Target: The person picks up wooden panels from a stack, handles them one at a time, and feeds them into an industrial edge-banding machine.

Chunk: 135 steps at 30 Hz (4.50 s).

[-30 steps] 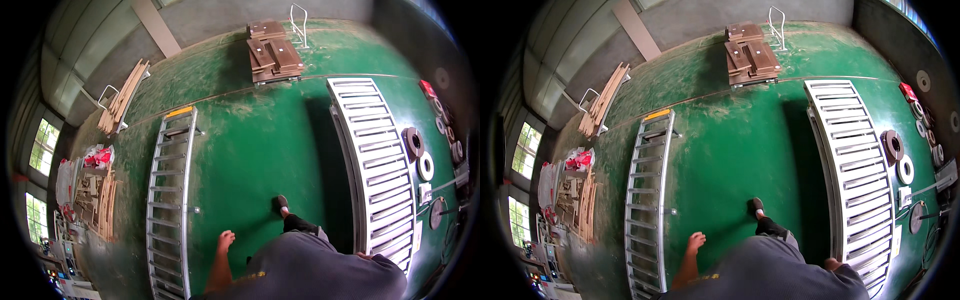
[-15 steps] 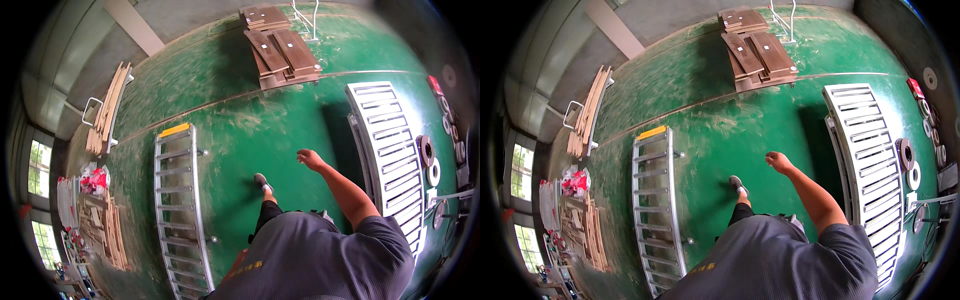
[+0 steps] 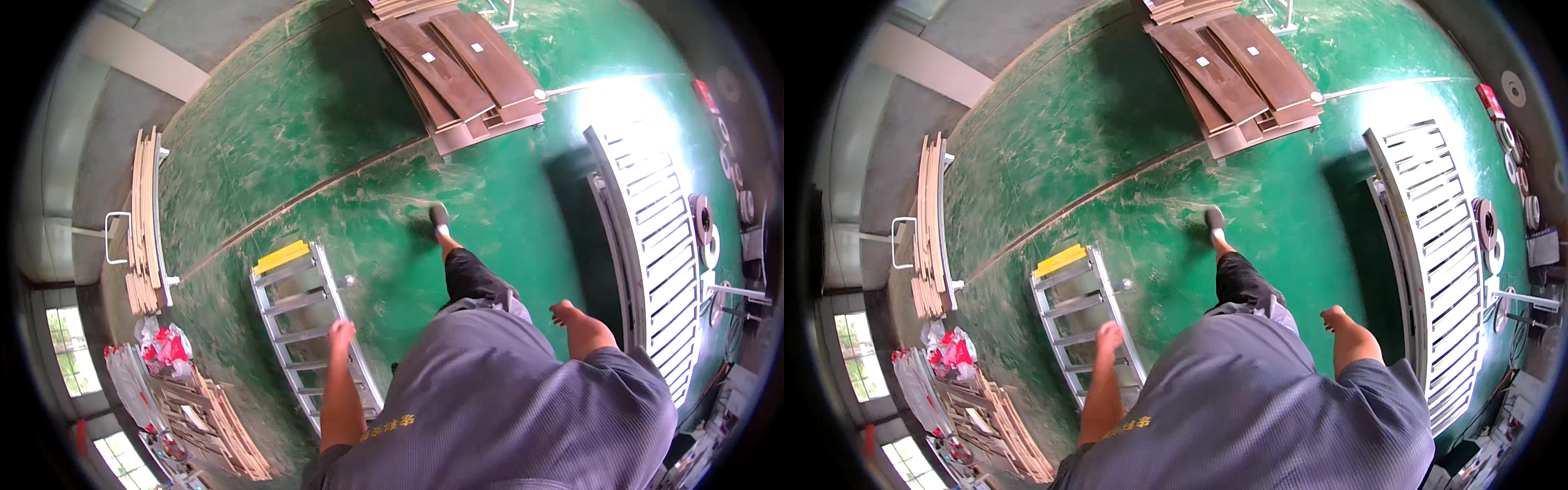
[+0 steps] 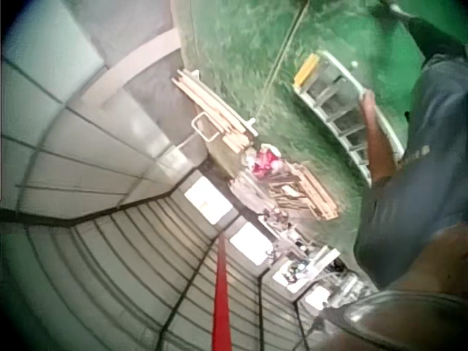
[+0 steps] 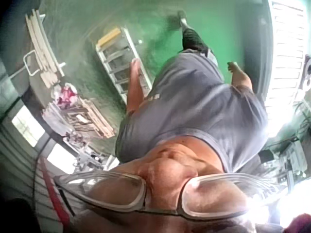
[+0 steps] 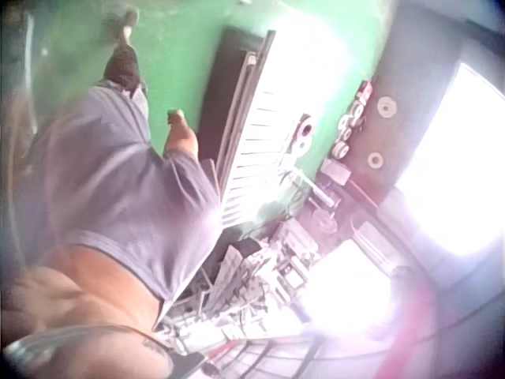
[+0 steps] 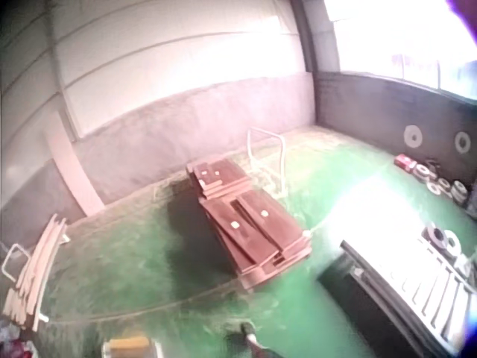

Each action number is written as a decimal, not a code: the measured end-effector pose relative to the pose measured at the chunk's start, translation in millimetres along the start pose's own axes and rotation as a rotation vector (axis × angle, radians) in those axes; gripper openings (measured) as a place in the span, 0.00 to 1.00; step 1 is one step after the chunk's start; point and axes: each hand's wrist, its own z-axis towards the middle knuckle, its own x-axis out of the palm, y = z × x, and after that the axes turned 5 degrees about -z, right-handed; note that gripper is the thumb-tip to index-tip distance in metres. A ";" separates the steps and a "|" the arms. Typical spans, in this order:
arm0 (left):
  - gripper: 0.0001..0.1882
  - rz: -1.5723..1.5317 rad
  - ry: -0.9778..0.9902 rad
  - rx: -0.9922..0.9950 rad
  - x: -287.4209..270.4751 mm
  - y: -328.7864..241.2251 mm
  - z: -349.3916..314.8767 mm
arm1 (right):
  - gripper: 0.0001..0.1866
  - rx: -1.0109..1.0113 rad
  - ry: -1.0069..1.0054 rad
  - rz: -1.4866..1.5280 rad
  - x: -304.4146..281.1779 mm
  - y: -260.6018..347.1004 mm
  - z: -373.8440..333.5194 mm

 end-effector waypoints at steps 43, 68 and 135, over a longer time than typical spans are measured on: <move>0.41 1.537 0.691 1.579 717.3 -618.4 689.2 | 0.38 0.630 -1.051 0.543 -151.3 834.7 51.3; 0.45 1.562 0.697 1.515 721.5 -632.8 681.1 | 0.44 0.713 -1.027 0.502 -180.0 848.3 43.5; 0.45 1.492 0.779 1.429 712.7 -631.6 693.4 | 0.42 0.770 -1.213 0.480 -173.6 856.1 40.6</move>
